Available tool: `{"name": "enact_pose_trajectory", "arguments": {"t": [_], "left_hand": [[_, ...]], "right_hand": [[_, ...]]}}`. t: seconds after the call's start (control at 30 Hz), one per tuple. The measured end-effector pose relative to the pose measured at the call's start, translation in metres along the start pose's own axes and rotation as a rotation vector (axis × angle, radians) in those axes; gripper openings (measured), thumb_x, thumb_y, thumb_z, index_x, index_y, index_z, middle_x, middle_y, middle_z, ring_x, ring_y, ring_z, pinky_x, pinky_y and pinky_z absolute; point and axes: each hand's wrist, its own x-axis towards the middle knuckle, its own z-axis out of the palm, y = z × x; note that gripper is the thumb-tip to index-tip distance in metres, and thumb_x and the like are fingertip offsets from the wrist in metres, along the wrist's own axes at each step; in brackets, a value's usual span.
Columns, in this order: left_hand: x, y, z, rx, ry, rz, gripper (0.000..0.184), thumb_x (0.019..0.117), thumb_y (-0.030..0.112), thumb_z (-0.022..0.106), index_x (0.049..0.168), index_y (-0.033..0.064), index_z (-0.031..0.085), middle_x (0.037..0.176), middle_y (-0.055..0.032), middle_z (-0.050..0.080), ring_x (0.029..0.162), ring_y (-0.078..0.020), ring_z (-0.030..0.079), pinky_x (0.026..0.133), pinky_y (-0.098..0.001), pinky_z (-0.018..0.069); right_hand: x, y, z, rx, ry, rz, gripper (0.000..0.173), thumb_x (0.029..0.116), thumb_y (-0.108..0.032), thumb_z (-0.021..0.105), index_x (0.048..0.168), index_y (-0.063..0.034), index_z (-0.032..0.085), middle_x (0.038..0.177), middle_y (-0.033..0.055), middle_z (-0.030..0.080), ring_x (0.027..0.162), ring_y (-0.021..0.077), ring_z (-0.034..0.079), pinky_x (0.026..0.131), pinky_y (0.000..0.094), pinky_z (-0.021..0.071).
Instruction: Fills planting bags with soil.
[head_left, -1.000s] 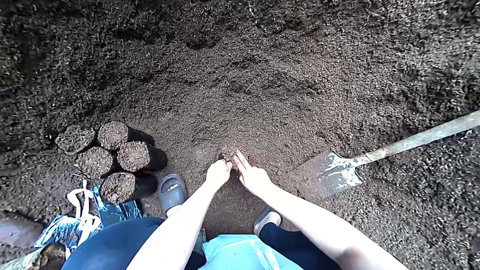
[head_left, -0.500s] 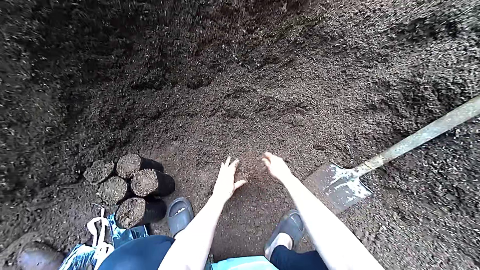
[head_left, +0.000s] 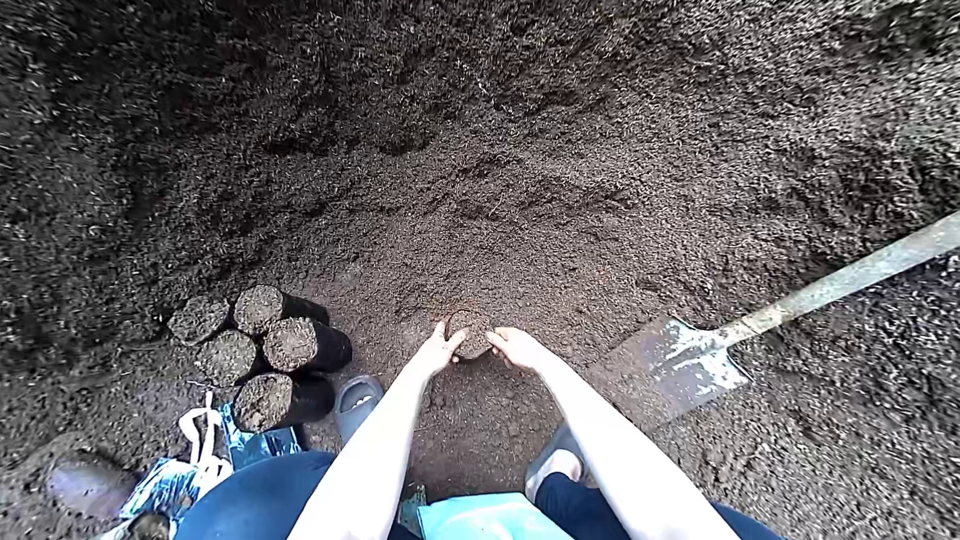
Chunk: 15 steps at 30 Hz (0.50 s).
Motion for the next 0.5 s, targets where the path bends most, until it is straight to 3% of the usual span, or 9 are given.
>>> {"name": "enact_pose_trajectory", "arguments": {"t": [0.07,0.17,0.23,0.33,0.37,0.4,0.43,0.5], "left_hand": [[-0.001,0.004,0.001,0.019,0.010,0.014,0.069,0.1118,0.039,0.043,0.164,0.0074,0.009,0.144,-0.0255,0.050,0.104,-0.0249,0.065,0.093,-0.0384,0.0525],[-0.005,0.010,0.003,0.024,0.061,0.005,0.067,0.1118,0.031,0.045,0.163,0.0045,0.012,0.157,-0.0272,0.041,0.135,-0.0346,0.054,0.111,-0.0472,0.0448],[0.000,0.004,0.004,0.079,0.126,0.021,0.066,0.1108,0.032,0.048,0.163,0.0042,0.018,0.156,-0.0268,0.043,0.142,-0.0378,0.048,0.117,-0.0527,0.0386],[-0.005,-0.007,0.005,0.025,0.183,-0.021,0.067,0.1094,0.042,0.048,0.160,0.0058,0.026,0.147,-0.0251,0.054,0.135,-0.0364,0.056,0.114,-0.0542,0.0422],[-0.012,-0.007,0.007,-0.018,0.166,-0.108,0.074,0.1077,0.054,0.044,0.160,0.0053,0.024,0.140,-0.0228,0.059,0.126,-0.0317,0.062,0.108,-0.0504,0.0472],[-0.020,-0.006,0.009,-0.041,0.114,-0.193,0.082,0.1054,0.064,0.037,0.159,0.0037,0.023,0.126,-0.0185,0.063,0.104,-0.0238,0.064,0.093,-0.0419,0.0513],[-0.025,-0.006,0.011,-0.048,0.044,-0.243,0.086,0.1027,0.071,0.033,0.155,0.0022,0.031,0.116,-0.0147,0.065,0.089,-0.0184,0.062,0.082,-0.0360,0.0518],[-0.027,-0.004,0.018,-0.074,-0.062,-0.256,0.081,0.1036,0.071,0.029,0.138,0.0024,0.055,0.112,-0.0110,0.063,0.083,-0.0158,0.057,0.078,-0.0334,0.0475]], "right_hand": [[-0.003,-0.010,0.002,-0.106,0.061,-0.011,0.045,0.1133,-0.030,0.034,0.124,0.0037,0.062,0.112,0.0198,0.066,0.101,0.0279,0.064,0.095,0.0475,0.0477],[-0.006,-0.020,0.005,-0.230,0.098,0.001,0.044,0.1130,-0.028,0.034,0.123,0.0035,0.063,0.119,0.0246,0.065,0.116,0.0350,0.063,0.102,0.0532,0.0448],[-0.010,-0.021,0.003,-0.288,0.100,-0.014,0.047,0.1130,-0.032,0.034,0.124,0.0030,0.063,0.121,0.0253,0.065,0.119,0.0362,0.062,0.103,0.0544,0.0446],[-0.025,-0.023,-0.005,-0.376,0.210,-0.057,0.050,0.1106,-0.042,0.040,0.129,0.0001,0.060,0.130,0.0231,0.061,0.123,0.0366,0.061,0.103,0.0564,0.0465],[-0.031,-0.021,-0.005,-0.419,0.272,-0.109,0.046,0.1102,-0.040,0.041,0.131,-0.0027,0.059,0.132,0.0202,0.059,0.122,0.0354,0.061,0.101,0.0556,0.0489],[-0.034,-0.017,-0.003,-0.459,0.309,-0.188,0.040,0.1096,-0.033,0.042,0.135,-0.0069,0.059,0.138,0.0168,0.057,0.124,0.0337,0.061,0.100,0.0543,0.0505],[-0.035,-0.012,-0.001,-0.503,0.300,-0.265,0.039,0.1075,-0.022,0.041,0.142,-0.0125,0.057,0.148,0.0122,0.053,0.130,0.0318,0.058,0.104,0.0533,0.0501],[-0.036,-0.010,0.004,-0.595,0.202,-0.344,0.051,0.1058,-0.009,0.037,0.154,-0.0210,0.048,0.163,0.0034,0.039,0.142,0.0289,0.048,0.111,0.0521,0.0448]]}}
